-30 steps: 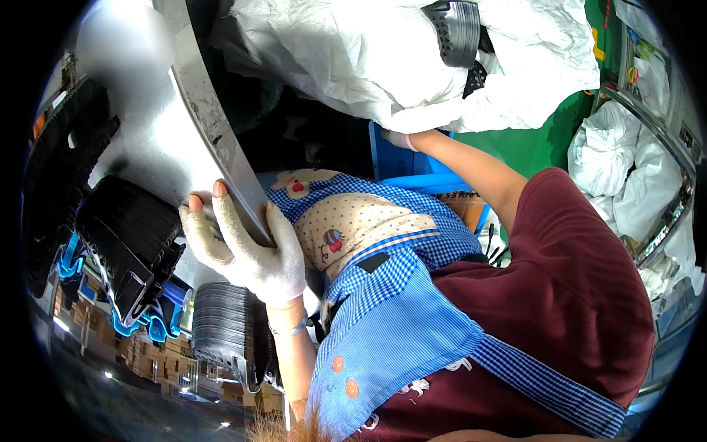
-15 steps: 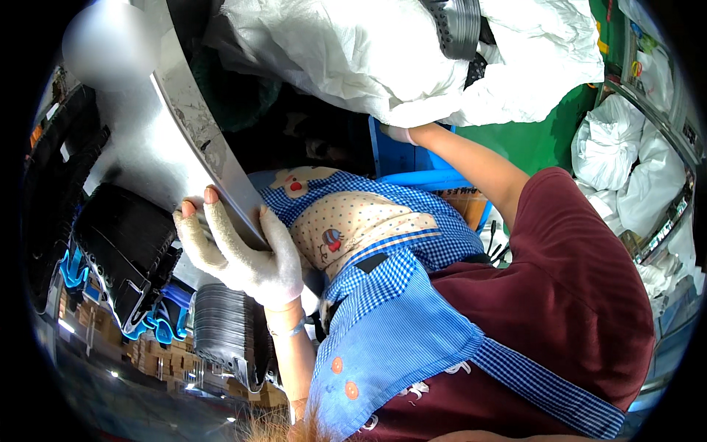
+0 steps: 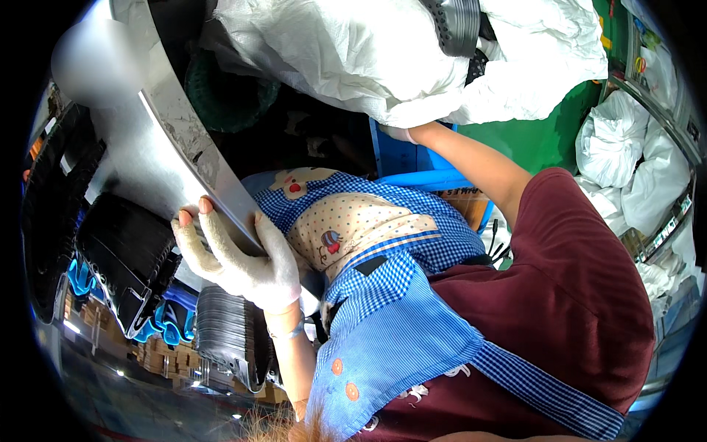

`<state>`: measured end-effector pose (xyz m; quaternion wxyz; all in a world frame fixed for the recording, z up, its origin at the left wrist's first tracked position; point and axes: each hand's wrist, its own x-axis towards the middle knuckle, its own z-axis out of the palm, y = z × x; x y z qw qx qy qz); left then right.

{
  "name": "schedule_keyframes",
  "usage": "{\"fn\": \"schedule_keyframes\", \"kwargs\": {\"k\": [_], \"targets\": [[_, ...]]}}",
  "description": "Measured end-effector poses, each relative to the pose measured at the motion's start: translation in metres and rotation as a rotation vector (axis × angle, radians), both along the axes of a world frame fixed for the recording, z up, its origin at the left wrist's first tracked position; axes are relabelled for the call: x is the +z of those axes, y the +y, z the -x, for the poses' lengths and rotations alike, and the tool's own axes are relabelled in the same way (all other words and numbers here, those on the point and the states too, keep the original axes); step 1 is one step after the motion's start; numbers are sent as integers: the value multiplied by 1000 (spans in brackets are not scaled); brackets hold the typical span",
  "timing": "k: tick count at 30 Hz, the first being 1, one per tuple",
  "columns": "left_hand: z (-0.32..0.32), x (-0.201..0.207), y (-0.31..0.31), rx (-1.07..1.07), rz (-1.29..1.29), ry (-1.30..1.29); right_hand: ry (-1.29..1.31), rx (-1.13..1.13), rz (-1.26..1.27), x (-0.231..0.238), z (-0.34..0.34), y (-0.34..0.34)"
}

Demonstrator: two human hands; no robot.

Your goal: The person inserts black plastic shoe inserts into blue and orange athletic shoes on a factory line. They repeatedly pick up inserts from a white sack, place them into the shoes, and then return the inserts to the sack after each shoe is filled.

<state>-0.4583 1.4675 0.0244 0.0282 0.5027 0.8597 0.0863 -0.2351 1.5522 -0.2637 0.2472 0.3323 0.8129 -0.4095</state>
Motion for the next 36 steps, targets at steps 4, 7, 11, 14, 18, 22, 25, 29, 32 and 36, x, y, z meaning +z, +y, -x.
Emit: {"fn": "schedule_keyframes", "kwargs": {"k": [4, 7, 11, 14, 18, 22, 25, 29, 32, 36], "targets": [[0, -2, -1, -1, -19, -17, -2, -8, 2, -1, 0, -1], [1, -2, 1, -5, -25, -23, -7, -17, 5, -2, 1, 0], [2, -1, 1, -4, -12, -15, -5, -23, 3, -2, 2, 0], [1, -3, 0, 12, -33, -43, -5, -26, 2, -1, 1, 0], [2, -3, -1, 5, -31, -26, -2, -19, -7, 2, 1, 1], [3, -2, 1, -19, -29, -21, -1, -14, -9, 0, 0, 2], [4, -2, 1, -23, -18, -17, 5, -15, -11, -1, 0, 3], [4, -3, 0, -6, -18, -35, 6, -12, -11, 2, 0, 4], [3, -2, 2, -11, -31, -10, 5, -10, -12, 3, -1, 6], [3, -1, 3, -23, -29, 2, 8, -6, -4, 4, 0, 6]]}}
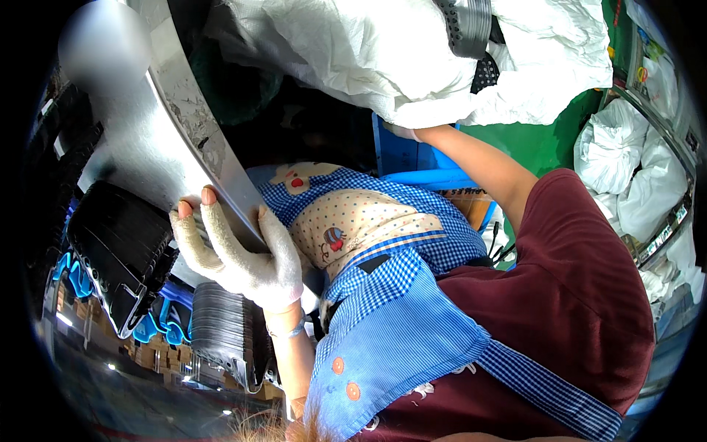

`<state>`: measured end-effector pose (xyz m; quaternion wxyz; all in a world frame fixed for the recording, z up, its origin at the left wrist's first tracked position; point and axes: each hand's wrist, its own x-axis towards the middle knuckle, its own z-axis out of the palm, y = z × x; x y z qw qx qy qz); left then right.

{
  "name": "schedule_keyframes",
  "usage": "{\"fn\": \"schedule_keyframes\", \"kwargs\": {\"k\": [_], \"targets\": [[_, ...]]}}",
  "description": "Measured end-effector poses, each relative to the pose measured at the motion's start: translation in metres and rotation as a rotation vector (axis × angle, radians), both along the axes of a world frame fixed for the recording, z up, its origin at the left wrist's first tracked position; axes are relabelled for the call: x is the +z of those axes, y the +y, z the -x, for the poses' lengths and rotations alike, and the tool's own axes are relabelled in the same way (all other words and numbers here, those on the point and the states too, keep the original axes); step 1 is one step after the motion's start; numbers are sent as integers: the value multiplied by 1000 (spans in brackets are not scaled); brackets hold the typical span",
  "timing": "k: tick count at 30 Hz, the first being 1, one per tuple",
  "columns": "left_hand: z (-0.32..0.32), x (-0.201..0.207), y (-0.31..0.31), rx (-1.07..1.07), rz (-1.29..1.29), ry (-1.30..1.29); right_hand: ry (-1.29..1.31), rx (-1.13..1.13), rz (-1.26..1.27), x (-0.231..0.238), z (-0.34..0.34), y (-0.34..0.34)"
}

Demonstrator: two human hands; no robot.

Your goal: The person inserts black plastic shoe inserts into blue and orange athletic shoes on a factory line. They repeatedly pick up inserts from a white sack, place them into the shoes, and then return the inserts to the sack after each shoe is filled.

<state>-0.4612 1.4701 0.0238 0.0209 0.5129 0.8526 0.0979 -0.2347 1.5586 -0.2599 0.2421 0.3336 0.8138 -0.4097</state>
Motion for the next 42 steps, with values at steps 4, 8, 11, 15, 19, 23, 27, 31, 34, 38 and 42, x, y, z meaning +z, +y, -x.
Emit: {"fn": "schedule_keyframes", "kwargs": {"k": [4, 8, 11, 15, 19, 23, 27, 31, 34, 38, 42], "targets": [[-1, 3, 0, -2, 27, 16, 6, 2, 2, 0, 0, 0], [0, 1, -2, 3, 19, 22, 12, 5, 8, -1, 1, 0], [-1, 1, -1, 13, 26, -1, 10, 4, 6, -1, 1, -1], [0, 2, -1, -1, 42, 40, 13, 15, 13, -1, 1, -1], [0, 0, 1, 1, 20, 37, 12, 16, 11, -2, 0, 1], [1, 1, 2, -11, 7, 40, 12, 26, 8, -1, 0, 5], [-1, 1, -2, 34, -21, -1, 45, 52, 35, 7, 6, 5], [1, -2, 1, 26, -67, -15, -94, 301, 398, 65, 42, 14], [2, 0, -1, 28, -70, -11, 391, -134, 807, 151, 46, 57], [0, 0, -7, 87, -65, 2, 623, -349, -309, 133, 16, 128], [4, 0, 6, 40, -67, 5, 299, -645, -736, 2, -64, 206]]}}
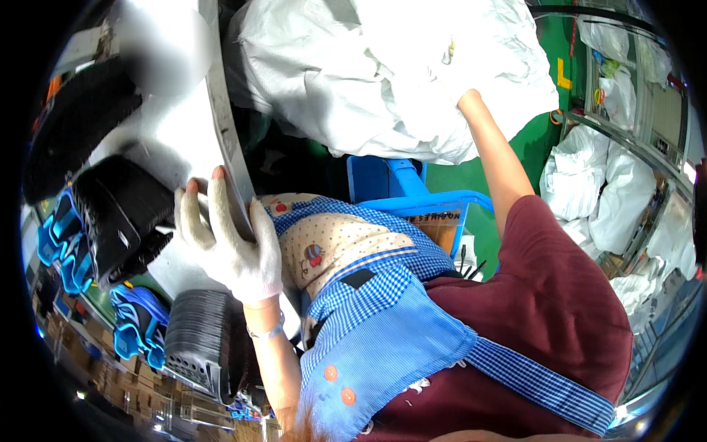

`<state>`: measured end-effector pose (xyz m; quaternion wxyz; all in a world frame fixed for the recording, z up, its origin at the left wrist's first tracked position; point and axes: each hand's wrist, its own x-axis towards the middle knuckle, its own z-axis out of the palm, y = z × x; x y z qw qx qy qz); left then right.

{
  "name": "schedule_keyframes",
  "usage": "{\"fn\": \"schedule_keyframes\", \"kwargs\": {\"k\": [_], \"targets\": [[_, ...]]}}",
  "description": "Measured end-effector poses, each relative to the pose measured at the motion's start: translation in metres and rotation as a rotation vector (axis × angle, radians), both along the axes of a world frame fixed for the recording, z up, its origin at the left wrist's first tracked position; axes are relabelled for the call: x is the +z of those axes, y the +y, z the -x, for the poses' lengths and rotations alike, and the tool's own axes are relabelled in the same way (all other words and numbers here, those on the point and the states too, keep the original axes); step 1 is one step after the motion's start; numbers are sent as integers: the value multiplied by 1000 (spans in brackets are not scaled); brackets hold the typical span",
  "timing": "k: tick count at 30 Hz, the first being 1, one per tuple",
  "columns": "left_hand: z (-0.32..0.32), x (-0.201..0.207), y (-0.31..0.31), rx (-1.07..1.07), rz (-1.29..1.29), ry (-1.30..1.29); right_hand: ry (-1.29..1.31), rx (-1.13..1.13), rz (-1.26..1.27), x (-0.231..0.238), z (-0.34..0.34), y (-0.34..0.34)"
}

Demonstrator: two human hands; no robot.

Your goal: The person inserts black plastic shoe inserts into blue and orange athletic shoes on a factory line. They repeatedly pick up inserts from a white sack, place them into the shoes, and then return the inserts to the sack after each shoe is filled.

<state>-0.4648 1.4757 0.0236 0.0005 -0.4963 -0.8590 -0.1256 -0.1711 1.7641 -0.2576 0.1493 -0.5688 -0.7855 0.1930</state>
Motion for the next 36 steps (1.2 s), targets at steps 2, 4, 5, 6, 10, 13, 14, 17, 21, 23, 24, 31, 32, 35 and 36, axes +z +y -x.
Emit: {"fn": "schedule_keyframes", "kwargs": {"k": [2, 4, 5, 6, 10, 13, 14, 17, 21, 23, 24, 31, 32, 35, 36], "targets": [[2, -5, -3, 1, -34, -26, 86, 61, 77, 3, 5, 10], [1, -6, -9, 27, -26, -12, 177, 9, 505, 48, 26, 7], [1, -8, -10, 23, -35, -2, 219, -20, 699, 55, 30, 7], [2, -9, -10, 15, -65, -22, 245, -68, 885, 64, 32, 7], [10, -10, -13, 1, -109, -92, 328, 71, 148, 60, 14, 3], [12, -14, -11, -25, -137, -43, 194, -178, -75, 30, -14, 34], [11, -14, -14, -14, -152, -29, 102, -212, -32, 19, -19, 38], [13, -15, -13, -12, -177, -27, 80, -306, 369, -25, -34, 36], [13, -11, -13, 0, -162, -27, -27, -205, 330, -17, -15, 15], [9, -8, -9, 0, -163, -46, -67, -160, 289, 5, -9, 9], [9, -5, -9, 1, -161, -53, 5, -98, 243, 13, -5, 6], [6, -11, -8, 1, -189, -15, 43, 609, 870, 149, 77, -117], [4, -11, -10, 6, -179, 3, 197, 840, 954, 132, 68, -127], [5, -11, -8, 5, -146, 22, 332, 286, 1222, 160, 69, -132], [5, -11, -7, 2, -147, 13, 385, 18, 1275, 136, 61, -119]]}}
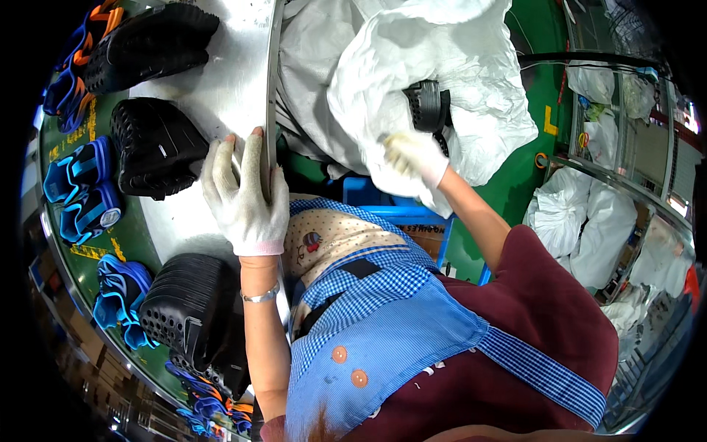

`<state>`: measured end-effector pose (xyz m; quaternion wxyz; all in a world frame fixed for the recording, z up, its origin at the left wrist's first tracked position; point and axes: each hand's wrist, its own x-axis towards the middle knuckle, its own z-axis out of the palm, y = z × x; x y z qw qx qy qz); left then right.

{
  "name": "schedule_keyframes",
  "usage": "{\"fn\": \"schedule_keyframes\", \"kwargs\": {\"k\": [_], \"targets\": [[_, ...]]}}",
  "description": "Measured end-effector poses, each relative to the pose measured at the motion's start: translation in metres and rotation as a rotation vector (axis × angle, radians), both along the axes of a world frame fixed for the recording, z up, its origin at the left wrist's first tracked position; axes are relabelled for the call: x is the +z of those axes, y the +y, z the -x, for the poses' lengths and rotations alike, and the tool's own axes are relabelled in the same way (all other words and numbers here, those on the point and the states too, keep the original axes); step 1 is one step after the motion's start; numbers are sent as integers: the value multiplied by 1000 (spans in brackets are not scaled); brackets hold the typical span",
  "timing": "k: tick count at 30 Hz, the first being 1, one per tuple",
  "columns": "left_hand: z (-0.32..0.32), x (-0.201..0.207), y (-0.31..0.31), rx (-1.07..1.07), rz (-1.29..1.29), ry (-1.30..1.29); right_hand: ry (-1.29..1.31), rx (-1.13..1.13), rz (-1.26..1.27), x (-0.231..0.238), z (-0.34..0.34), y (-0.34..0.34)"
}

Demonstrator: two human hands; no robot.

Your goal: The person inserts black plastic shoe inserts into blue and orange athletic shoes on a factory line. They repeatedly pick up inserts from a white sack, place them into the shoes, and then return the inserts to the sack after each shoe is filled.

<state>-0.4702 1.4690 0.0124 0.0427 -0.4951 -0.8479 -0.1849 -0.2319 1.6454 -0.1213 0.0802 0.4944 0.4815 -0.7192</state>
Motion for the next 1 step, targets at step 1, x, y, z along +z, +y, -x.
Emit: {"fn": "schedule_keyframes", "kwargs": {"k": [1], "targets": [[0, 1, 1, -2, 1, -9, -6, 2, 1, 1, -2, -1]]}}
